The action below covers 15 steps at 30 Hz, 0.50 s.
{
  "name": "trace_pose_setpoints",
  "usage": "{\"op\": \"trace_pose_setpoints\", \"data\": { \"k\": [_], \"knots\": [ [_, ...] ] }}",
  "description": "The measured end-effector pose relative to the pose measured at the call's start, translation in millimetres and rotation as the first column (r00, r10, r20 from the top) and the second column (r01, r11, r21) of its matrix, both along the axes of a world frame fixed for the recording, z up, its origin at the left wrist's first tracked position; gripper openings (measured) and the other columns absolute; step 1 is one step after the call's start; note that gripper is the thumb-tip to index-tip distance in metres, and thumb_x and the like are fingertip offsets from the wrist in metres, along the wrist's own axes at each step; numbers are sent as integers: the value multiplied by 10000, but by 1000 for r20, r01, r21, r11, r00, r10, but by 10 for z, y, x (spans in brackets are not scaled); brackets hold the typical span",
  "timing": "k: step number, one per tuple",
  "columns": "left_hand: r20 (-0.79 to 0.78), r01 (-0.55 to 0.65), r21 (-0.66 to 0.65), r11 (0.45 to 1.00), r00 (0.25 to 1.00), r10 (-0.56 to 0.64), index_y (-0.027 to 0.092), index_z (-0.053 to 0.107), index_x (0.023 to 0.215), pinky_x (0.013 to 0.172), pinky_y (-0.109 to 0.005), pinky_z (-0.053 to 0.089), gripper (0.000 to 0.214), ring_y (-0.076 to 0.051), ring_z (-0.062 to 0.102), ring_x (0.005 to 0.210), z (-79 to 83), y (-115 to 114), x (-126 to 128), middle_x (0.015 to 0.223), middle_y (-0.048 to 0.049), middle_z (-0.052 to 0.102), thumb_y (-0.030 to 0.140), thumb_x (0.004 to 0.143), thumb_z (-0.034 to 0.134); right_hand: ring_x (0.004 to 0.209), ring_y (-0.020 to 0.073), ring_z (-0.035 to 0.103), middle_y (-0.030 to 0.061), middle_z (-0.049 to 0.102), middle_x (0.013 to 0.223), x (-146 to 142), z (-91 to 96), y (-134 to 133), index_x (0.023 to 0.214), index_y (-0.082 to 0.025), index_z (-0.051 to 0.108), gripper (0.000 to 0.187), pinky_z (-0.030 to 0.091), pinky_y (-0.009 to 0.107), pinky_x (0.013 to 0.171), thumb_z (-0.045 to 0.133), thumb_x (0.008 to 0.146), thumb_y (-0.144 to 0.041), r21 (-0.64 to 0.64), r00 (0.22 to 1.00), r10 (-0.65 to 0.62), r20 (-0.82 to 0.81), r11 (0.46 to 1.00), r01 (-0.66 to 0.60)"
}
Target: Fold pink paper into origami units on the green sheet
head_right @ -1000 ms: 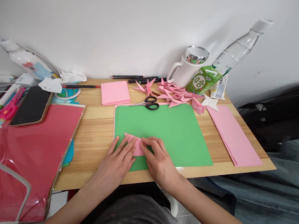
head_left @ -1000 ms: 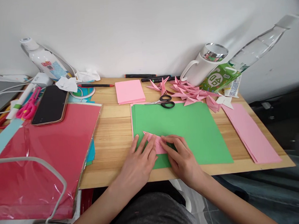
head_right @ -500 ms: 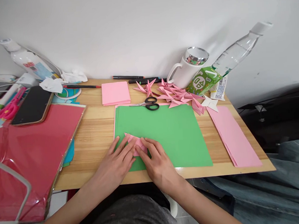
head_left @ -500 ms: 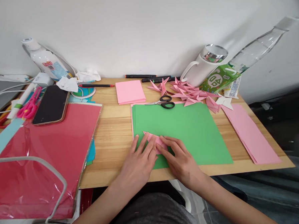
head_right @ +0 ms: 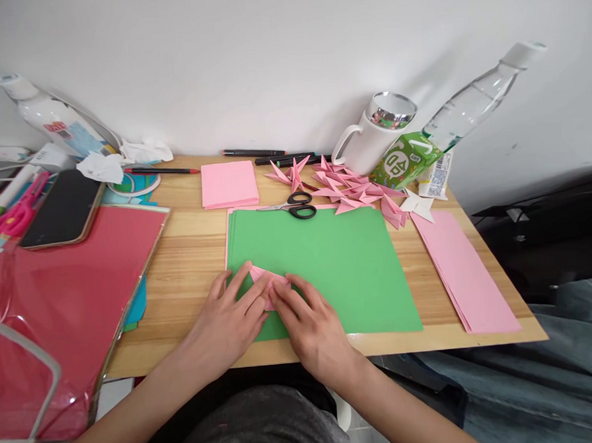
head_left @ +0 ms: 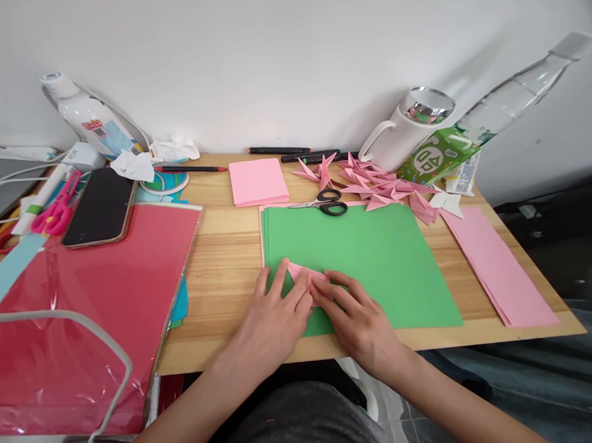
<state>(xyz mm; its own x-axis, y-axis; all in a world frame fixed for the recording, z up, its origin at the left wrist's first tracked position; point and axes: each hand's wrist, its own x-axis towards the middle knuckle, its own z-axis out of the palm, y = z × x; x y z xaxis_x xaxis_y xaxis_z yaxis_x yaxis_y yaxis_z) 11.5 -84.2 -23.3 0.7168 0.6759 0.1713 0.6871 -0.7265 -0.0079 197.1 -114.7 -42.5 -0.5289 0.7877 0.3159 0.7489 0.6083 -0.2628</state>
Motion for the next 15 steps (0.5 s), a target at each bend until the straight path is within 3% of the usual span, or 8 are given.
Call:
{"op": "trace_pose_setpoints", "data": {
  "k": [5, 10, 15],
  "knots": [
    [-6, -18, -3, 1000, 1000, 18, 195, 634, 1046, 935, -572, 379, 246, -350, 442, 1227, 18, 3, 33, 1285, -60, 559, 239, 892, 447, 1196, 279, 463, 169, 571, 1224, -8, 33, 23, 1269, -69, 496, 406, 487, 467, 948, 353, 890, -62, -1, 999, 42, -22, 999, -42],
    [-35, 43, 54, 998, 999, -41, 77, 586, 1130, 1016, -465, 337, 309, -315, 432, 1249, -8, -48, 34, 1286, -152, 543, 188, 886, 433, 1159, 262, 500, 160, 594, 1187, -32, 67, 25, 1257, -80, 515, 391, 504, 433, 934, 352, 902, -79, 16, 999, 24, -25, 1000, -24],
    [-91, 29, 64, 998, 996, -23, 94, 608, 1096, 935, -453, 392, 295, -371, 472, 1195, 42, -56, 38, 1302, -129, 528, 197, 878, 438, 1160, 252, 501, 158, 594, 1192, -44, 67, 14, 1241, -74, 526, 378, 508, 412, 934, 358, 902, -78, 32, 1000, 13, -22, 999, -12]
  ]
}}
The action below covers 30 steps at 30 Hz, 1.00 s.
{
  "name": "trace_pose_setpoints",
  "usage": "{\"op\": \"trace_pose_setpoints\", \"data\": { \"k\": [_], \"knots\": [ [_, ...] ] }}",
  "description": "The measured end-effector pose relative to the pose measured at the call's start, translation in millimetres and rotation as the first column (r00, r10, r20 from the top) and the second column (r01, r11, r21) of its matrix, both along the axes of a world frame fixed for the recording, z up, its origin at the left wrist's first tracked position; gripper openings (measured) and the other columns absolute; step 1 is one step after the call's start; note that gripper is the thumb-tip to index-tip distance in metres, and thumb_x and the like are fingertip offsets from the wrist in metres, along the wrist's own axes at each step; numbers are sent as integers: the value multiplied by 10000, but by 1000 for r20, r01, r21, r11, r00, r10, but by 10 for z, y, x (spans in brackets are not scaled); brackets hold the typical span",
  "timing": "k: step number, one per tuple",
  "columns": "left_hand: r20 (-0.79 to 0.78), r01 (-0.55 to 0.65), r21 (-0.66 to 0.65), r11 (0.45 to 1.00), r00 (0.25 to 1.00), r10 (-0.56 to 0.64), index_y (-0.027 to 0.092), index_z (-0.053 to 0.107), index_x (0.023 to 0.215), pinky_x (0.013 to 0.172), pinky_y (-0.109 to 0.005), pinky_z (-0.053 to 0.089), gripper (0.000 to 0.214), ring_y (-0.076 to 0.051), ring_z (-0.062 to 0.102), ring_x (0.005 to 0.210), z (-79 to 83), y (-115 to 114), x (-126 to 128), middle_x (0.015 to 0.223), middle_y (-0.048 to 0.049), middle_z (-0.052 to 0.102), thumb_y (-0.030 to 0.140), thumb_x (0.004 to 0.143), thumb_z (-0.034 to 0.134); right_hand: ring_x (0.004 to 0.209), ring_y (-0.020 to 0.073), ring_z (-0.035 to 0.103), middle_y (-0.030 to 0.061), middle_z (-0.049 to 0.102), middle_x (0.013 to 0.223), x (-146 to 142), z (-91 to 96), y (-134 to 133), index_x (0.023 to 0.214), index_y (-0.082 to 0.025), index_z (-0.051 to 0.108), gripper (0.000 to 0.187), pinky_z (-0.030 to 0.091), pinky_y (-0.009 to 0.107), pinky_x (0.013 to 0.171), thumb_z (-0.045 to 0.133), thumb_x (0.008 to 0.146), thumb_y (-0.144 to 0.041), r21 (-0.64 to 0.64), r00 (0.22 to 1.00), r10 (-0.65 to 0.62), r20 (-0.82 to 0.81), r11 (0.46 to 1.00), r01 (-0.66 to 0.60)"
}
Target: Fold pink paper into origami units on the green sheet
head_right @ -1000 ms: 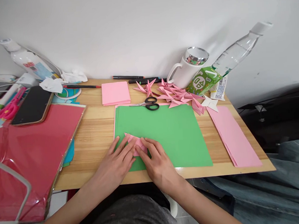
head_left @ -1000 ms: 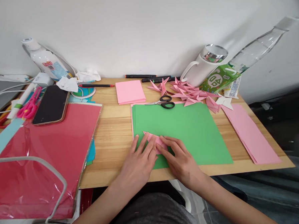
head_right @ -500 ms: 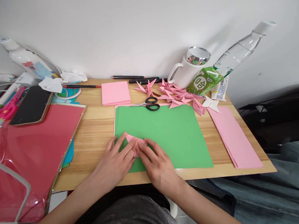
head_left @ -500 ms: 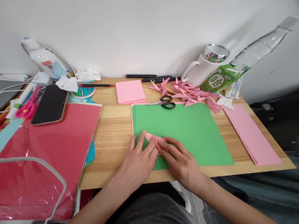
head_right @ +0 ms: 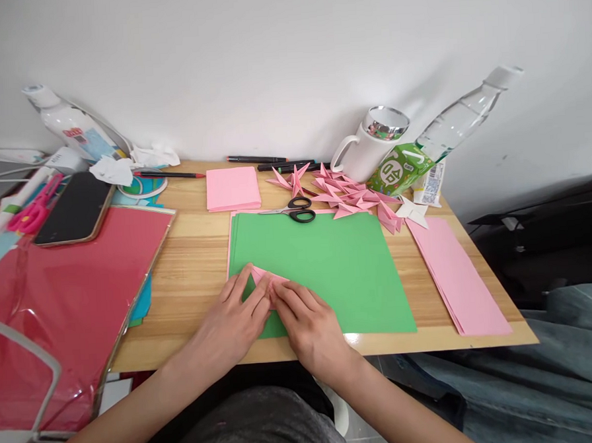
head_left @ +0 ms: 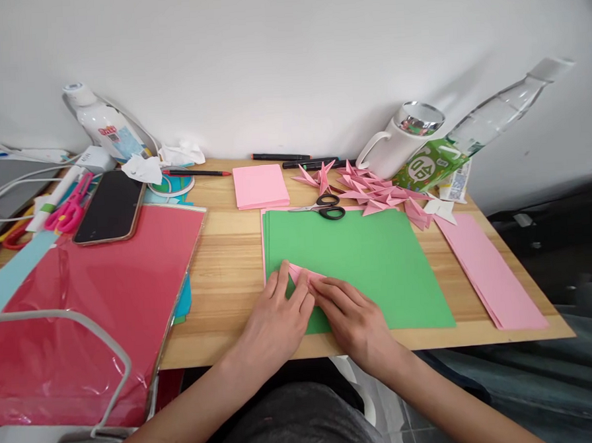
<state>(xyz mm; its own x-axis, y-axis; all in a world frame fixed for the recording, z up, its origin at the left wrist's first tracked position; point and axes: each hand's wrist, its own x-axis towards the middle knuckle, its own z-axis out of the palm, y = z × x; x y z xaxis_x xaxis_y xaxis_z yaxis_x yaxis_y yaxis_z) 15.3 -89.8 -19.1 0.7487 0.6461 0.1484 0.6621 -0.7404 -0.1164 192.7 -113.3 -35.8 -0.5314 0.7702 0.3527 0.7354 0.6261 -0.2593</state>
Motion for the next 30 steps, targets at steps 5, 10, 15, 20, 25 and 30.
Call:
{"op": "trace_pose_setpoints", "data": {
  "k": [5, 10, 15, 20, 25, 30],
  "knots": [
    [18, 12, 11, 1000, 1000, -12, 94, 575, 1136, 897, -437, 400, 306, -338, 496, 1163, 6, 65, -13, 1242, -148, 560, 219, 890, 443, 1165, 260, 492, 168, 580, 1213, 2, 18, 12, 1236, -64, 523, 376, 507, 425, 922, 354, 901, -78, -13, 1000, 17, 11, 1000, -17],
    [54, -63, 32, 998, 997, 61, 32, 549, 1163, 920, -402, 386, 373, -300, 529, 1132, -4, 76, 1, 1196, -219, 569, 273, 918, 403, 1093, 262, 534, 161, 609, 1153, -2, 54, 25, 1205, -88, 548, 350, 519, 427, 874, 373, 903, -98, -7, 1000, 18, 24, 1000, -18],
    [-37, -87, 64, 994, 995, 89, 0, 537, 1213, 937, -393, 391, 453, -305, 522, 1149, -1, 45, 47, 1212, -215, 571, 309, 946, 341, 1003, 251, 561, 149, 627, 1087, -30, 43, 29, 1180, -103, 542, 333, 522, 413, 819, 354, 906, -79, 7, 1000, -8, 28, 1000, 8],
    [-104, -63, 83, 995, 992, 72, 10, 590, 1176, 961, -408, 394, 472, -333, 537, 1142, 20, 34, 70, 1214, -214, 578, 362, 923, 404, 1012, 231, 573, 165, 601, 1133, -56, 91, 117, 1238, -66, 437, 373, 518, 367, 826, 323, 885, -35, 44, 997, -81, -6, 996, 81],
    [-112, -53, 84, 995, 992, 62, 2, 604, 1157, 957, -407, 400, 530, -342, 551, 1128, 38, 34, 68, 1205, -219, 589, 434, 885, 460, 682, 201, 589, 113, 681, 850, -35, 206, 264, 1311, -46, 334, 433, 502, 317, 585, 326, 879, -26, 80, 992, -22, 124, 997, 12],
    [-104, -87, 34, 996, 990, 90, 24, 633, 1121, 943, -422, 401, 526, -343, 543, 1134, 40, 32, 100, 1205, -221, 590, 459, 857, 498, 686, 200, 546, 90, 658, 809, -88, 314, 400, 1073, -124, 521, 218, 426, 288, 505, 419, 887, -76, 50, 962, 26, 272, 998, -42]
  ]
}}
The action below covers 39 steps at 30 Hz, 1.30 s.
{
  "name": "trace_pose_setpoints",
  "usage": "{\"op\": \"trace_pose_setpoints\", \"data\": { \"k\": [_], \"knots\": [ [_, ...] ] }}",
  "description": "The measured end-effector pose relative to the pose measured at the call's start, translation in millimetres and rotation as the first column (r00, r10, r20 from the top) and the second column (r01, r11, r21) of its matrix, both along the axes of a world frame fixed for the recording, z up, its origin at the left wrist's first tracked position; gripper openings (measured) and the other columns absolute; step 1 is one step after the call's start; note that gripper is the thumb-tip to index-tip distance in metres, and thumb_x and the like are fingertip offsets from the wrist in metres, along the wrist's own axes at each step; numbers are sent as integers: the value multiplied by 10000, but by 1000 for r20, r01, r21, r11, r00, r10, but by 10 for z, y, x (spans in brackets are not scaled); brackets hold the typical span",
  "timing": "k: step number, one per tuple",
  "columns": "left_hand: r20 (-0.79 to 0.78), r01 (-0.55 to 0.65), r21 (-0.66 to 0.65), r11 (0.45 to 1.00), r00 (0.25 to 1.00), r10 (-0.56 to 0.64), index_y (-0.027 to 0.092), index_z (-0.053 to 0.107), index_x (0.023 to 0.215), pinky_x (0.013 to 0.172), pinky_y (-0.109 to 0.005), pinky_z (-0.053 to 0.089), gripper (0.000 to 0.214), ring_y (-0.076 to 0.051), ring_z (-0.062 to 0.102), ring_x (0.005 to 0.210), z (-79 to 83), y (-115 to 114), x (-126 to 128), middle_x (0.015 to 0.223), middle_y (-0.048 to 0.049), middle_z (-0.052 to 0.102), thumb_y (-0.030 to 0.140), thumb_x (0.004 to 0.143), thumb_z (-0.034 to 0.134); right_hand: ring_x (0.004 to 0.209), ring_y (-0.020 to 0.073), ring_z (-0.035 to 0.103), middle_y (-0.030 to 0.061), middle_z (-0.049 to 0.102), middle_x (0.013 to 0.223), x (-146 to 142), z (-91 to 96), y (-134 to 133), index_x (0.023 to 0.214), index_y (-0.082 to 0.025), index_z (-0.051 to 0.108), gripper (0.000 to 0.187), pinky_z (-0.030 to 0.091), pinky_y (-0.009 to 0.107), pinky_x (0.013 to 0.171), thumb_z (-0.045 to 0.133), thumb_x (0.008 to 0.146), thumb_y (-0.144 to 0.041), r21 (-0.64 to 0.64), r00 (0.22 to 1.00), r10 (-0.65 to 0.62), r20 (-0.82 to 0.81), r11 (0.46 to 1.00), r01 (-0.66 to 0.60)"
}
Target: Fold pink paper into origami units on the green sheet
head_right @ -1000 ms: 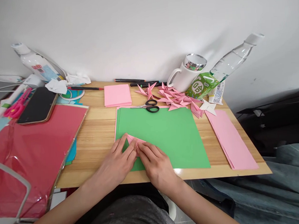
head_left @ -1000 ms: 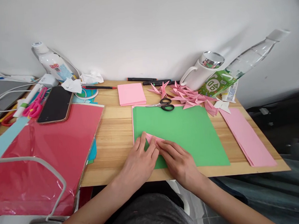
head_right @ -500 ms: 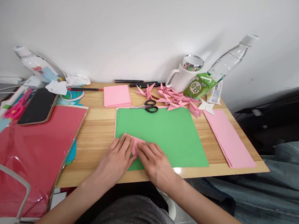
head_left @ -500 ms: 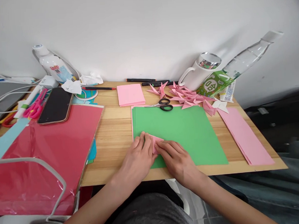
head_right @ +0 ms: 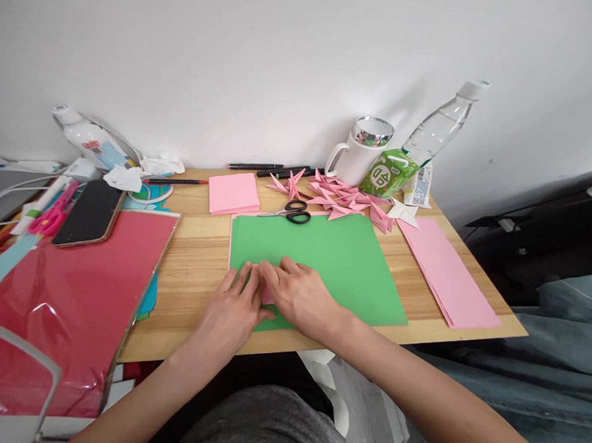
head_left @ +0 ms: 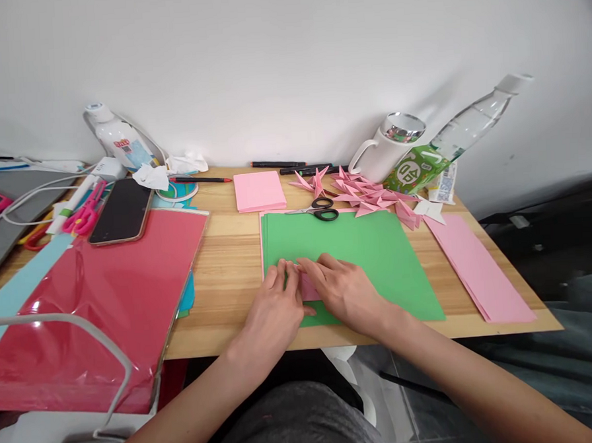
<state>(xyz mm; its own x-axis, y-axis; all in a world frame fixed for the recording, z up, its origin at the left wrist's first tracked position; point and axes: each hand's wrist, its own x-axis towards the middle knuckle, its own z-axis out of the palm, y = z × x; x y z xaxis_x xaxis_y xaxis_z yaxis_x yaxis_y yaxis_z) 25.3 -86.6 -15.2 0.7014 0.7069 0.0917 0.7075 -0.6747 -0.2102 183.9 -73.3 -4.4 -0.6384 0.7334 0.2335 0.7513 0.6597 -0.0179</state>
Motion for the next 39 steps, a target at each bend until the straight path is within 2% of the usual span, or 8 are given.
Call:
{"op": "trace_pose_setpoints", "data": {
  "k": [4, 13, 16, 20, 25, 32, 36, 39],
  "knots": [
    [-16, -43, -31, 999, 999, 43, 13, 608, 1155, 957, -448, 384, 513, -356, 527, 1148, 46, -8, 46, 1210, -235, 581, 421, 864, 505, 761, 200, 557, 83, 631, 807, 19, 35, 46, 914, -134, 535, 129, 450, 286, 573, 418, 890, -85, -86, 1000, 10, 10, 996, -10],
    [-64, -32, 22, 999, 997, 33, 51, 666, 1074, 924, -438, 366, 385, -365, 520, 1124, 44, -15, 91, 1174, -234, 582, 345, 866, 528, 992, 249, 576, 125, 656, 912, 404, -49, -252, 1221, -82, 445, 389, 503, 316, 651, 317, 863, -1, 6, 1000, 7, 4, 1000, -7],
    [-6, -42, 2, 999, 999, 42, 36, 666, 1029, 871, -416, 389, 403, -324, 560, 1008, 63, 29, 91, 1053, -210, 614, 375, 853, 540, 921, 226, 589, 116, 644, 941, 398, -124, -302, 1162, -118, 511, 333, 518, 329, 692, 335, 889, -47, -51, 985, -113, -131, 993, 107],
    [34, -82, -178, 981, 995, 89, 23, 631, 1015, 759, -384, 426, 451, -280, 558, 884, 183, 94, 69, 910, -150, 610, 427, 847, 524, 890, 232, 591, 129, 587, 994, 281, -155, -219, 1097, -143, 562, 236, 519, 337, 688, 475, 896, -232, -217, 927, -322, -194, 935, 279],
    [148, -58, -246, 967, 984, 97, 89, 591, 1047, 789, -370, 424, 216, -260, 525, 973, 176, 107, -27, 1022, -129, 576, 179, 886, 479, 877, 231, 596, 106, 575, 966, 79, -27, -12, 944, -159, 579, 153, 478, 305, 640, 588, 818, -246, -405, 878, -470, -90, 823, 399],
    [492, -73, -331, 941, 837, 238, 140, 629, 842, 759, -370, 432, 227, -230, 514, 842, 93, 276, -180, 814, -79, 563, 156, 890, 408, 595, 129, 535, -16, 600, 662, -2, 7, 249, 766, -180, 568, 84, 394, 250, 576, 629, 711, -157, -676, 796, -519, -313, 710, 197],
    [637, -29, -582, 812, 605, 478, 161, 597, 615, 636, -288, 404, 208, -156, 519, 640, 227, 542, -225, 649, -17, 533, 119, 785, 484, 578, 114, 501, -6, 572, 662, -2, 12, 473, 751, -154, 600, 153, 371, 238, 537, 616, 733, -305, -757, 658, -508, -555, 637, -146],
    [654, 4, -644, 765, 523, 547, 159, 587, 616, 531, -226, 385, 168, -122, 559, 557, 344, 741, -247, 588, 10, 565, 127, 741, 480, 557, 102, 459, -22, 534, 626, -53, 97, 647, 743, -143, 601, 278, 338, 228, 508, 701, 654, -388, -733, 551, -539, -638, 644, -219]
  ]
}}
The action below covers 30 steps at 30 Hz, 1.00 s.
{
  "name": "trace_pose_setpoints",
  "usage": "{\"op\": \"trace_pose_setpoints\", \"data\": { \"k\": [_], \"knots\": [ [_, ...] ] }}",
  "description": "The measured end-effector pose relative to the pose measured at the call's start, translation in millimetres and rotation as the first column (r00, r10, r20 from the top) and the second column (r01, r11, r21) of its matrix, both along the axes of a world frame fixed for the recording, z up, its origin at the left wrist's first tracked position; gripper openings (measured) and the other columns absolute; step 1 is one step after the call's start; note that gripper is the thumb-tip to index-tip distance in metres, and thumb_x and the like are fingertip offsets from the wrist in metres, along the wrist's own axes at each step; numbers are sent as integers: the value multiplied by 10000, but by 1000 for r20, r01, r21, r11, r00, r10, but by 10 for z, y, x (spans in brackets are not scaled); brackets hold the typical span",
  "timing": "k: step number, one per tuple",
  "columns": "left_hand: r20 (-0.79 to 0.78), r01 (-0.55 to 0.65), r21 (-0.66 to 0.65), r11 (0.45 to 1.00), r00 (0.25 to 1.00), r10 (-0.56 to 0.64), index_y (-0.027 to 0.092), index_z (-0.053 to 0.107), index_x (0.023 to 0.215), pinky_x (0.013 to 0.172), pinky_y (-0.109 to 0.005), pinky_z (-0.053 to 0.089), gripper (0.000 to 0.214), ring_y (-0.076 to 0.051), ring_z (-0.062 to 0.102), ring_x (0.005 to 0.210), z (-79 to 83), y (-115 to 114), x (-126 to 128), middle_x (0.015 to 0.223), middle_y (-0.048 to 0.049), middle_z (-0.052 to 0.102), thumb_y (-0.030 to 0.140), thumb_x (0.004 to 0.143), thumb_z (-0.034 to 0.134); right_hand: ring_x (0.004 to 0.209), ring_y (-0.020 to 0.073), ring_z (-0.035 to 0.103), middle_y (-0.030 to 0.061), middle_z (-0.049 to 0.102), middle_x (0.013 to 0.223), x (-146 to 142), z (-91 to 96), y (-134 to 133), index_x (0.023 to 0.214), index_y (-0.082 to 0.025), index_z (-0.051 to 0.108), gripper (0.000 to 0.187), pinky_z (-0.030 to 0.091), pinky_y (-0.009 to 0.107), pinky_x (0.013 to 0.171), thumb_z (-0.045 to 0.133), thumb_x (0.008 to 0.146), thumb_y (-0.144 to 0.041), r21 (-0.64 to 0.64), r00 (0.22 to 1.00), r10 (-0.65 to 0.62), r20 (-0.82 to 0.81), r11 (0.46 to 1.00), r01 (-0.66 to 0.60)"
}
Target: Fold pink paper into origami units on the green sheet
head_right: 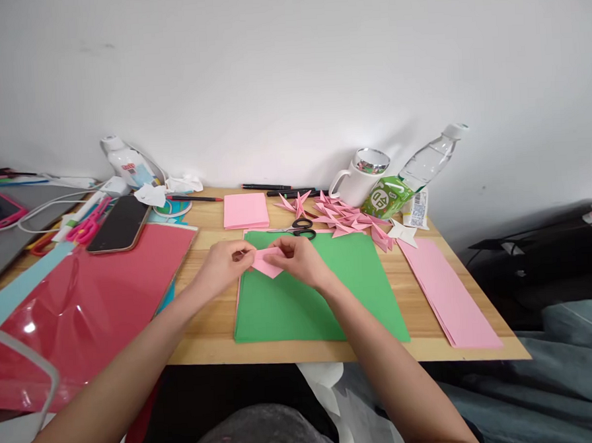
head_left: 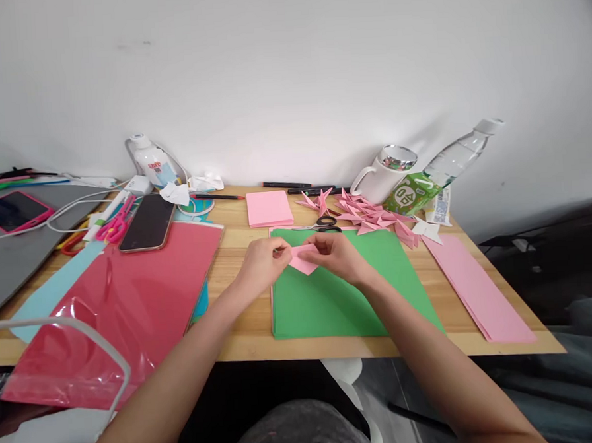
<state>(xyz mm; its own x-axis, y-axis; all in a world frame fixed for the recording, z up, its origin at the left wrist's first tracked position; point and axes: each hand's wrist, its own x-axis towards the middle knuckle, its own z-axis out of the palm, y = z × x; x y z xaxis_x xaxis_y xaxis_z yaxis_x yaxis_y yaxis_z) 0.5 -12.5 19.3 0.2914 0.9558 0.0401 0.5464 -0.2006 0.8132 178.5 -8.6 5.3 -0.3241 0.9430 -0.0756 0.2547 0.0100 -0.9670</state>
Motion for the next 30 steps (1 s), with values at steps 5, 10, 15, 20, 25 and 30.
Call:
{"op": "trace_pose_setpoints", "data": {
  "k": [5, 10, 15, 20, 25, 30],
  "knots": [
    [161, 1, -173, 985, 987, 28, 151, 557, 547, 399, -174, 335, 173, -108, 583, 429, 102, 163, -98, 443, 33, 542, 150, 705, 488, 515, 76, 378, -38, 470, 562, -102, 128, 209, 664, -122, 609, 371, 249, 217, 471, 747, 589, -458, 4, 999, 9, -43, 1000, -9],
    [217, -7, -267, 964, 974, 67, 137, 582, 549, 399, -174, 394, 174, -110, 585, 413, 60, 223, -267, 429, 8, 580, 130, 701, 498, 512, 75, 381, -37, 481, 559, -58, 103, 356, 652, -122, 611, 365, 249, 221, 475, 769, 564, -440, -1, 999, -11, -44, 1000, 11],
    [253, 12, -339, 941, 964, 79, 111, 634, 677, 495, -215, 493, 170, -146, 666, 556, 12, 346, -380, 649, -69, 693, 200, 769, 522, 539, 93, 433, -29, 510, 582, 31, 33, 423, 652, -140, 599, 357, 311, 227, 496, 783, 546, -427, -48, 991, -95, -91, 995, 91],
    [392, 223, -475, 851, 920, -22, 108, 644, 763, 513, -233, 495, 241, -181, 690, 650, -52, 393, -300, 795, -118, 716, 349, 748, 636, 509, 73, 366, -43, 453, 555, -7, -53, 411, 643, -135, 584, 346, 267, 206, 451, 729, 627, -449, -17, 1000, -30, -3, 999, 30],
    [369, 152, -482, 863, 928, 43, 117, 605, 661, 509, -228, 490, 107, -183, 689, 633, -146, 347, -227, 689, -85, 709, 198, 683, 672, 553, 90, 414, -19, 513, 623, -48, -88, 388, 795, -122, 636, 334, 327, 208, 478, 690, 687, -434, 10, 999, 32, 24, 999, -32],
    [408, 171, -554, 815, 909, 87, 119, 599, 746, 532, -256, 519, 120, -211, 701, 678, -183, 333, -240, 709, -97, 722, 179, 674, 675, 570, 88, 420, -25, 513, 651, -79, -76, 362, 810, -130, 632, 248, 330, 203, 493, 683, 704, -348, 87, 997, 24, 68, 996, -30]
  ]
}}
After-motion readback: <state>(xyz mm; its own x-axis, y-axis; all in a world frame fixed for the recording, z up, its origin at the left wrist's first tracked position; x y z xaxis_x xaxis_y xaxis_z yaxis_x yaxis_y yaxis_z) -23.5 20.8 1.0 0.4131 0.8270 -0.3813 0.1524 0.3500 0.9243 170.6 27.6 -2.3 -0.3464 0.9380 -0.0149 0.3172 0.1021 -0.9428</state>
